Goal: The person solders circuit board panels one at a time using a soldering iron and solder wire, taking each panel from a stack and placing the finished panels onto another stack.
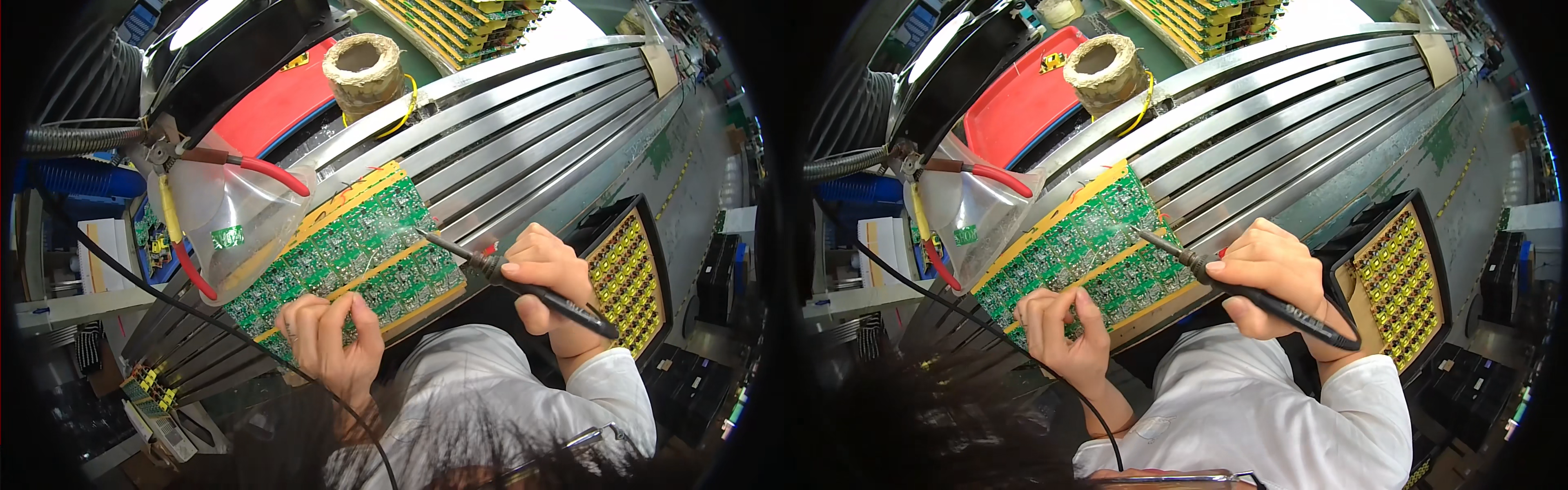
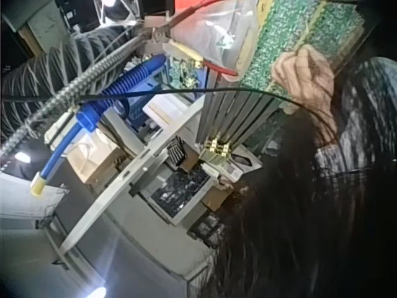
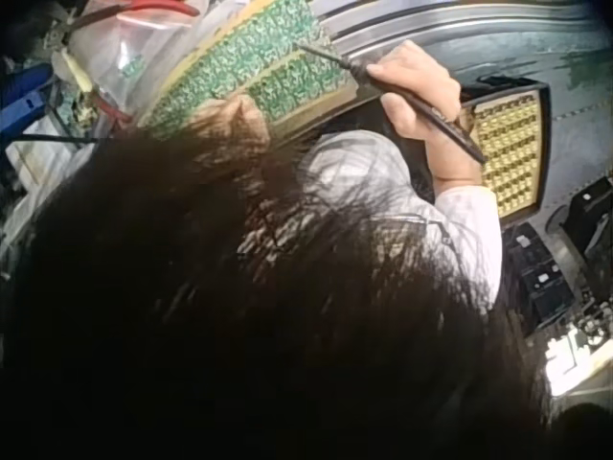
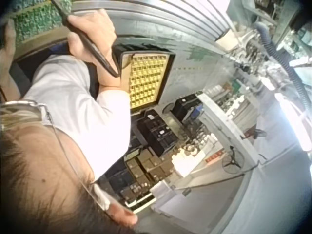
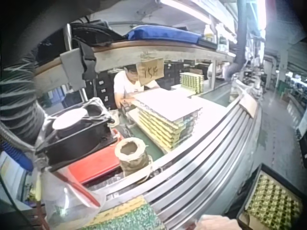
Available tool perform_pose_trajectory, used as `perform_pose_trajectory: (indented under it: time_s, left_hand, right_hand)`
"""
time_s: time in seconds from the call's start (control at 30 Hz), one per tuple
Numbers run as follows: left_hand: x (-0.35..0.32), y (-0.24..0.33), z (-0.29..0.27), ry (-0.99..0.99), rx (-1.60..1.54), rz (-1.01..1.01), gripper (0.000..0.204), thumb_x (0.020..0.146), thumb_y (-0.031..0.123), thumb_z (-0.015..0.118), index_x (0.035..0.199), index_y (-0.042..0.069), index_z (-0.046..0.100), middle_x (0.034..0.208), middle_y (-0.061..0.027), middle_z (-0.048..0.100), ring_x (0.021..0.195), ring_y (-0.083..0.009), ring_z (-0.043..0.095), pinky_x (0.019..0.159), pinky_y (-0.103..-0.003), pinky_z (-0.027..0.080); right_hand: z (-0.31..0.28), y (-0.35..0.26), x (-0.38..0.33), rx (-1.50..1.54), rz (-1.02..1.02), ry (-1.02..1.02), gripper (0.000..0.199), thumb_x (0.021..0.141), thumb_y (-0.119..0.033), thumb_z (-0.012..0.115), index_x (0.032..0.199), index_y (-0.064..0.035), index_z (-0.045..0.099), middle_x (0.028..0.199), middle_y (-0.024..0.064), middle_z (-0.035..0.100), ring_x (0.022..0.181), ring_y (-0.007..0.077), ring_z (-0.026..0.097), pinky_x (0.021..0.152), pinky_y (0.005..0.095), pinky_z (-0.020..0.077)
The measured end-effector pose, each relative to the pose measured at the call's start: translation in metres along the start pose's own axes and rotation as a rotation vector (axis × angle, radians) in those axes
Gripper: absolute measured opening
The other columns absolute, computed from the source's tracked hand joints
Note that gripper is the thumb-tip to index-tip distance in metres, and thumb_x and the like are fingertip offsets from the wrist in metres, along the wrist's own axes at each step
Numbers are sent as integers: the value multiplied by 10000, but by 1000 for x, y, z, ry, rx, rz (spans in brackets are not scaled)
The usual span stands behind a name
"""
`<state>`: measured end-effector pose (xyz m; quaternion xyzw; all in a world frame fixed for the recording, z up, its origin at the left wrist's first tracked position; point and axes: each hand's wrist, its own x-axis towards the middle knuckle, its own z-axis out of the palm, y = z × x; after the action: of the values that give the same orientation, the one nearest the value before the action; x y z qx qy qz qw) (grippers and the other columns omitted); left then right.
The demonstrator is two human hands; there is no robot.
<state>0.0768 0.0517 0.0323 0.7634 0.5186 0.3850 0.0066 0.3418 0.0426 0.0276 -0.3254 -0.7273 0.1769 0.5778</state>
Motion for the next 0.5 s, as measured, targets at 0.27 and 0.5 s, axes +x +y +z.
perform_pose_trajectory:
  time_s: [0.27,0.5]
  left_hand:
    - [-5,-12,-5,-13,-67,63,203,738,-42,738,894,73,679,831,-31,554,801,-234,562,847,-438,475]
    - [4,-9,7,74,-56,74,147,798,-34,754,901,62,712,753,-12,515,771,-215,521,785,-350,436]
  right_hand:
    - [23,2,-5,43,29,-81,278,825,-97,644,1068,24,706,793,99,682,637,222,585,669,339,463]
    - [20,7,0,51,18,4,238,862,-100,638,1044,38,706,787,101,695,635,217,609,657,324,462]
